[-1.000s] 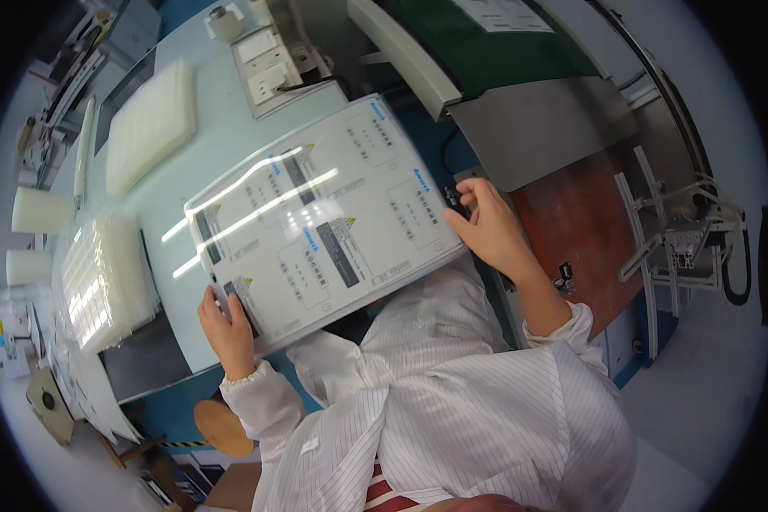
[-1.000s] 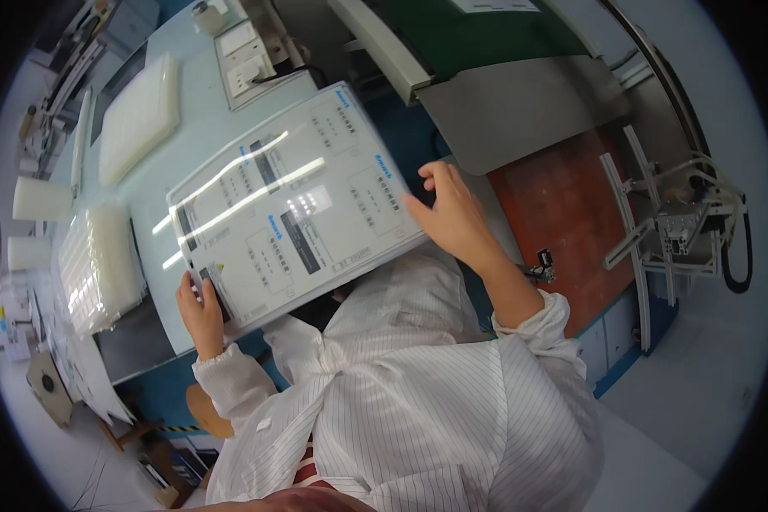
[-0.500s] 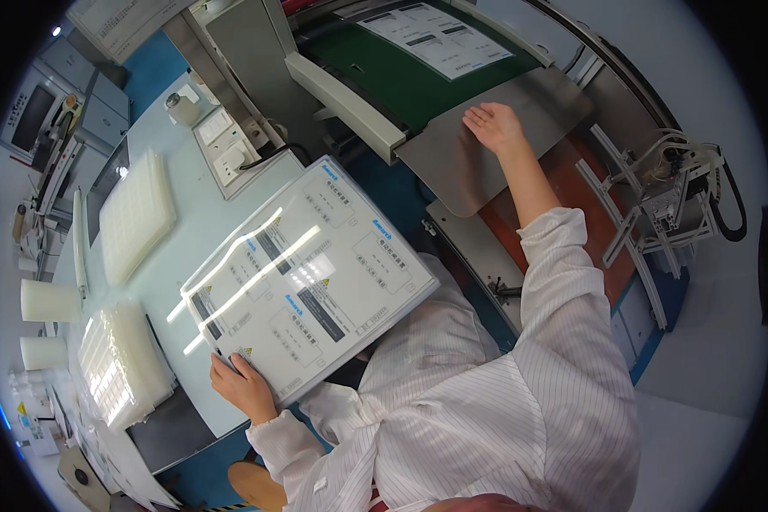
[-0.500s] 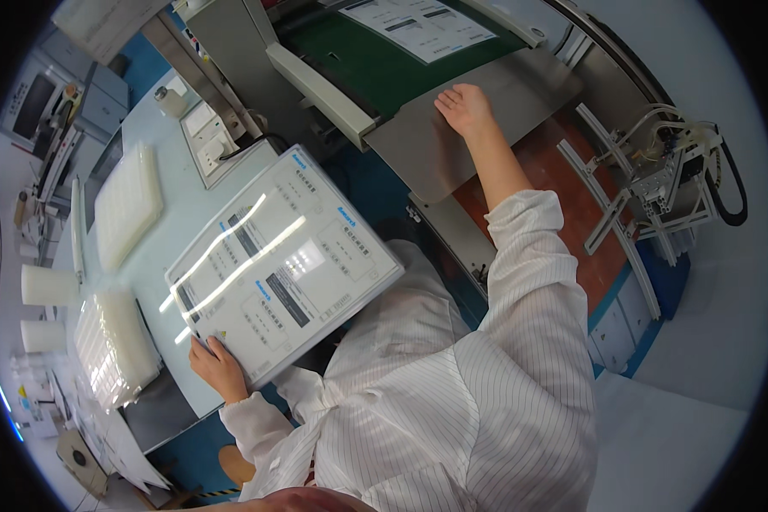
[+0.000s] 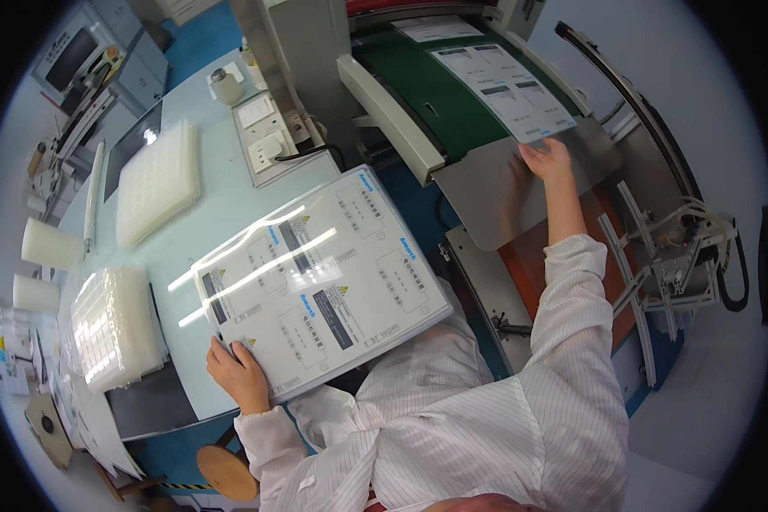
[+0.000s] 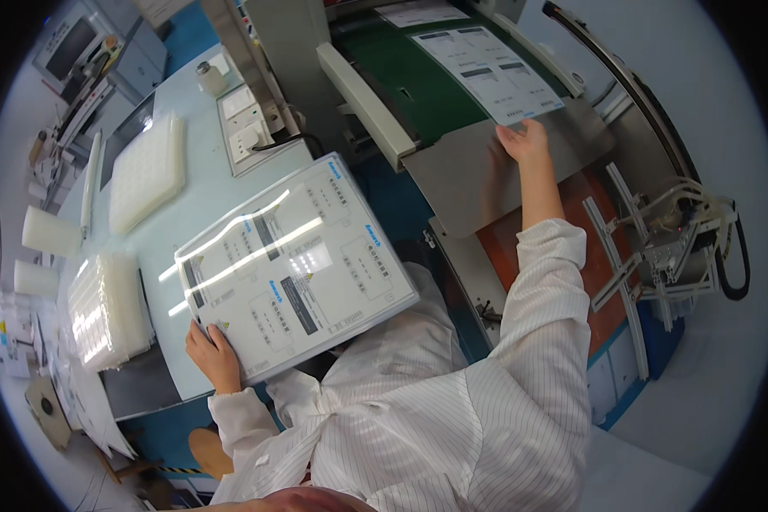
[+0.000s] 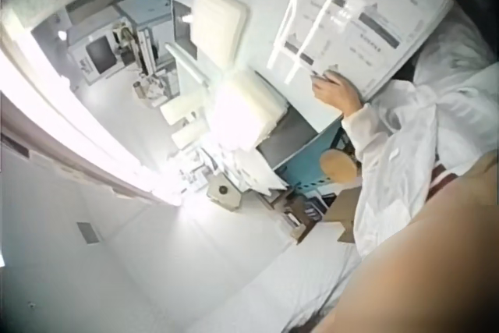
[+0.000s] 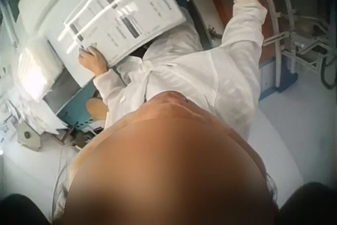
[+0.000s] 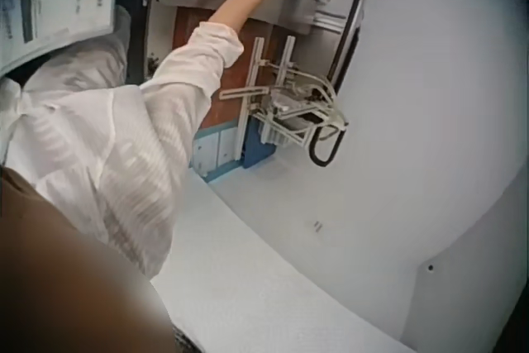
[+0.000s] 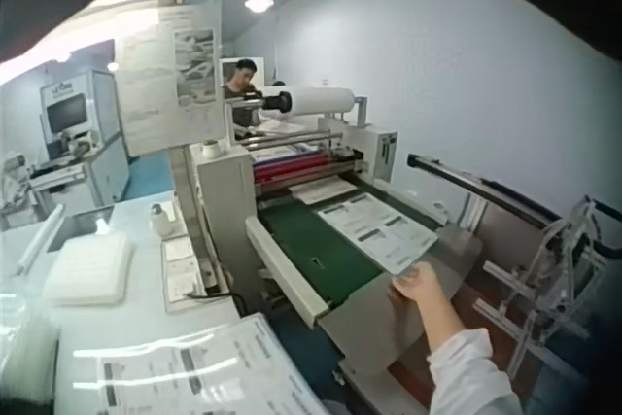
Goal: Inspecting and sorting technical sheets at a manufacturing workstation.
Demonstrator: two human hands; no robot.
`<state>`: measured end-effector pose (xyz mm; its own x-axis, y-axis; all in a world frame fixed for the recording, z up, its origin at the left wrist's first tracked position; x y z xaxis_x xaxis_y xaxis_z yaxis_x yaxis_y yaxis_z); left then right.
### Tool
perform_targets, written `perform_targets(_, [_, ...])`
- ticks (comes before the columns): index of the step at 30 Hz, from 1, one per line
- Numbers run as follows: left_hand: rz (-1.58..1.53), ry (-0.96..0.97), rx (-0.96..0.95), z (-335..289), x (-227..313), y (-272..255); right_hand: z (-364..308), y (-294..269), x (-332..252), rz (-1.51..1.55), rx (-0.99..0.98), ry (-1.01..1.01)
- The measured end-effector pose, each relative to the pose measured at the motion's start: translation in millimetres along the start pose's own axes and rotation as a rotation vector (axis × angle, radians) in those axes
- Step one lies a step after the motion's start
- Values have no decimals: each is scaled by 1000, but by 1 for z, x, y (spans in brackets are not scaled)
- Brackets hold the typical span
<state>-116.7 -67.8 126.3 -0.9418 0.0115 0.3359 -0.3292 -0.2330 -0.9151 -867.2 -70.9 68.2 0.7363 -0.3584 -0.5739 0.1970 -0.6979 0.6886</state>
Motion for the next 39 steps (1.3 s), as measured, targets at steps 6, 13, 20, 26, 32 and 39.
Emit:
perform_targets(6, [13, -10, 13, 2, 6, -5, 25, -58, -20, 25, 145, 137])
perform_targets(13, [-22, -52, 60, -3, 1, -18, 82, -70, -21, -253, 25, 104])
perform_targets(20, [-83, -71, 82, -4, 2, -23, 49, 23, -89, -413, -230, -392])
perform_targets(26, [-105, -100, 50, -2, 0, -20, -127, 169, -86, -533, -923, -669])
perform_targets(32, [-181, -99, 115, -10, -5, -26, -296, 254, -12, -247, -1208, -486])
perform_targets(39, [-584, 116, 201, -14, -12, -49, -345, 224, 58, -76, -1491, 18])
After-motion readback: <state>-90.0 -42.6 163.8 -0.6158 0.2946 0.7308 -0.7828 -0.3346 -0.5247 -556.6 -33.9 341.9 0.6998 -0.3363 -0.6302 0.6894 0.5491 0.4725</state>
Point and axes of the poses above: each hand's wrist, its own z-axis towards the middle knuckle, its own y-axis out of the palm, x = y × z, the point moved 8 cm from there along z, towards the middle knuckle, and after that the axes turned 7 degrees about -x, right-handed, at the moved point
